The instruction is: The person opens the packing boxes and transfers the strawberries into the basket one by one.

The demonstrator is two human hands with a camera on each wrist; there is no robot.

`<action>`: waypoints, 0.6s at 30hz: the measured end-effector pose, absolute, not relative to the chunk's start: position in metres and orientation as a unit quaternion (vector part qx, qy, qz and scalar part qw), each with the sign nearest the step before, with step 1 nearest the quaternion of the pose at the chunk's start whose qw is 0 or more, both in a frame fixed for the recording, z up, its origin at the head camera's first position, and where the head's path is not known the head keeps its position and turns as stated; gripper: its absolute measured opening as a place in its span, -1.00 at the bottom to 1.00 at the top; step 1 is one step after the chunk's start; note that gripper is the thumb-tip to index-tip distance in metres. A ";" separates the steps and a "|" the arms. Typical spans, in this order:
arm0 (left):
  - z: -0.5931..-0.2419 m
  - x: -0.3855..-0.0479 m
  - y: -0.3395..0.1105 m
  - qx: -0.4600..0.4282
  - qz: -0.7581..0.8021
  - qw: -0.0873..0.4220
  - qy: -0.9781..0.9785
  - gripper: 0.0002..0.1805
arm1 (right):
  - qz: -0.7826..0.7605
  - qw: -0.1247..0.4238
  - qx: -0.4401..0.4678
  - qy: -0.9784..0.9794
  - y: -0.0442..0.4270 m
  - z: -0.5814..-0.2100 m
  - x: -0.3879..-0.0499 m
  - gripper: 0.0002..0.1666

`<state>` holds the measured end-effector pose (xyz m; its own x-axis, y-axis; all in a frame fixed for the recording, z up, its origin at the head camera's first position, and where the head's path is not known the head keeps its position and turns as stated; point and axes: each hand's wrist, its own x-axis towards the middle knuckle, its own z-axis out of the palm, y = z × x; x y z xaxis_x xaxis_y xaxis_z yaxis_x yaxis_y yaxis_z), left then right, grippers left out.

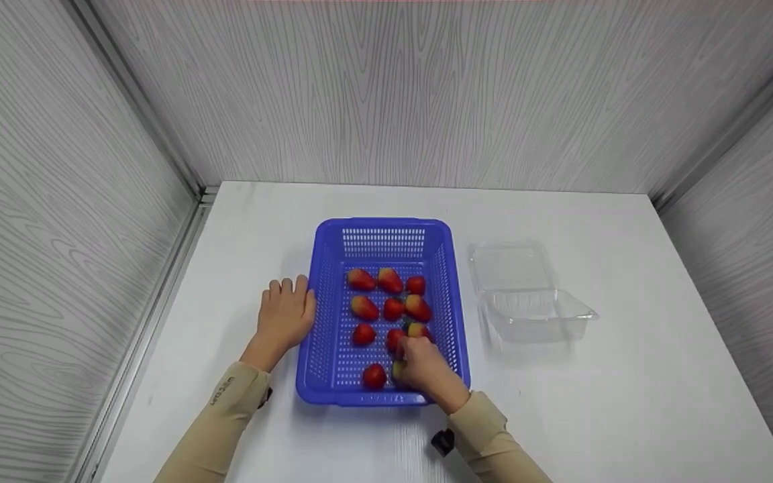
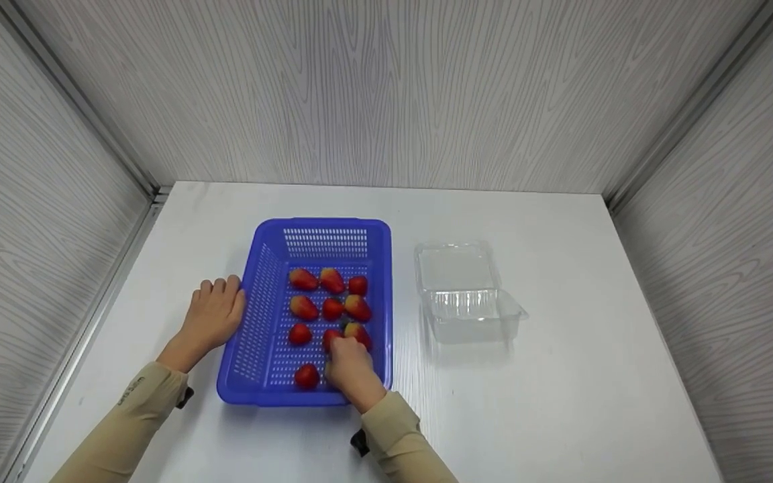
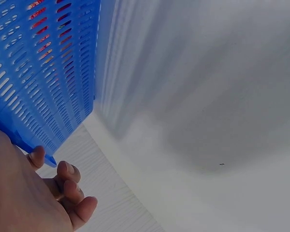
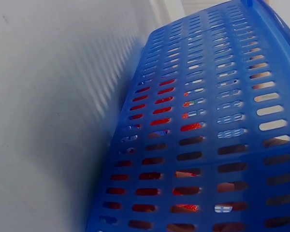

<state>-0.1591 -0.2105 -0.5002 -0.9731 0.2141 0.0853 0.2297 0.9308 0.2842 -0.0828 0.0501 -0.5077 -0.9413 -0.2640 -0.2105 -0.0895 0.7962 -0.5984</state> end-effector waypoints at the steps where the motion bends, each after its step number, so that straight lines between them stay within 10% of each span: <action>1: -0.500 -0.159 -0.211 -0.111 -0.148 0.024 -0.982 -0.66 | -0.309 0.148 -0.092 0.935 0.050 -0.508 -0.082 -0.72; 12: -0.502 -0.161 -0.211 -0.109 -0.154 0.023 -0.982 -0.66 | -0.319 0.126 -0.089 0.935 0.056 -0.495 -0.075 -0.65; 18: -0.503 -0.161 -0.213 -0.109 -0.159 0.026 -0.981 -0.68 | -0.333 -0.098 -0.117 0.931 0.072 -0.484 -0.066 -0.78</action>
